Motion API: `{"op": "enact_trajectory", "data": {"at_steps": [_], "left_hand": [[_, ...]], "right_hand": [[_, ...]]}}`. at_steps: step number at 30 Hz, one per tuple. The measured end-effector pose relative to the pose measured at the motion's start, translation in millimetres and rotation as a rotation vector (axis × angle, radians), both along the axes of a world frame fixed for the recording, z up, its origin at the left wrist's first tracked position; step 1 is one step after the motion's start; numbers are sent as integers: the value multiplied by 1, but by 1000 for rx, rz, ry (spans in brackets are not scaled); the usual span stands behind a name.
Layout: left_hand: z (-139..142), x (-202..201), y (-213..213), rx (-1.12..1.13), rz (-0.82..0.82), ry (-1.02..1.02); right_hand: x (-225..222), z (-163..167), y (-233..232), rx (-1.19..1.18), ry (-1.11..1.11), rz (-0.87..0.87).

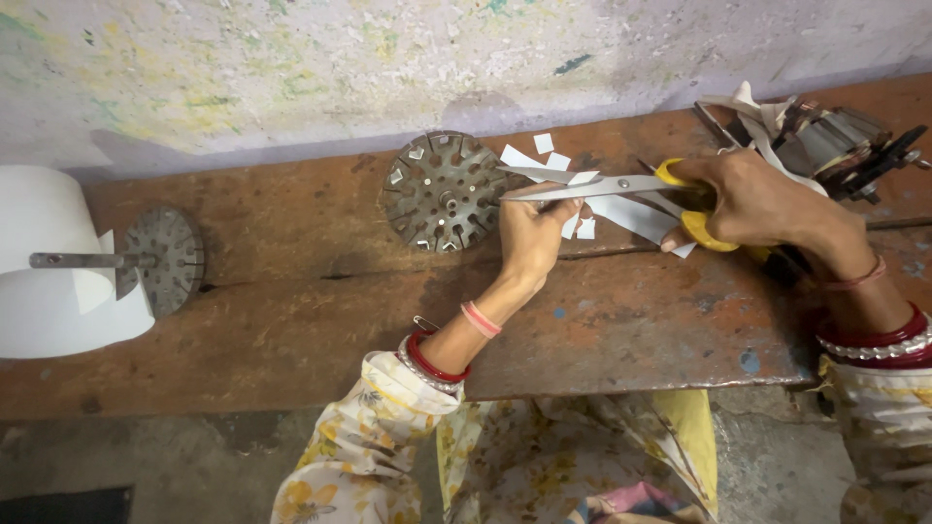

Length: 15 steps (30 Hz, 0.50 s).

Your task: The person uses yellow-handled scissors to cut a white paper strip into small rectangular pieces. They then fold each piece and place them into the slots of a perforated metal disc on the table.

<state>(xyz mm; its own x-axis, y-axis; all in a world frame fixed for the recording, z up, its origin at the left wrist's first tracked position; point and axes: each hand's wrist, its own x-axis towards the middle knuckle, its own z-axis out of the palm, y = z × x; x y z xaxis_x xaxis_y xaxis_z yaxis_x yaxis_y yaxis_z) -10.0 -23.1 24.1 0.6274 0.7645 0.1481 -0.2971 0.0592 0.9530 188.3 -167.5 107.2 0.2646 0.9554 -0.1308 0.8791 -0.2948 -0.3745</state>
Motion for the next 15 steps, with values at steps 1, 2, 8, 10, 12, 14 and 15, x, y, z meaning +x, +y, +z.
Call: {"op": "enact_trajectory", "data": {"at_steps": [1,2,8,10,12,14,15], "left_hand": [[0,0,0,-5,-1,-4],[1,0,0,-10,-3,-8],[2,-1,0,-24,-18,18],[2,-1,0,-26,-20,18],[2,-1,1,-45,-35,9],[2,-1,1,-62,-36,20],[1,-1,2,-70,-37,25]], "right_hand": [[0,0,-1,-2,6,-12],[0,0,-2,-5,13,-25],[3,-2,-3,223,26,143],[5,-4,-4,178,32,116],[7,-6,-5,-39,45,-60],[10,-9,-5,-72,10,-49],[11,-10,-4,-89,-8,-44]]}}
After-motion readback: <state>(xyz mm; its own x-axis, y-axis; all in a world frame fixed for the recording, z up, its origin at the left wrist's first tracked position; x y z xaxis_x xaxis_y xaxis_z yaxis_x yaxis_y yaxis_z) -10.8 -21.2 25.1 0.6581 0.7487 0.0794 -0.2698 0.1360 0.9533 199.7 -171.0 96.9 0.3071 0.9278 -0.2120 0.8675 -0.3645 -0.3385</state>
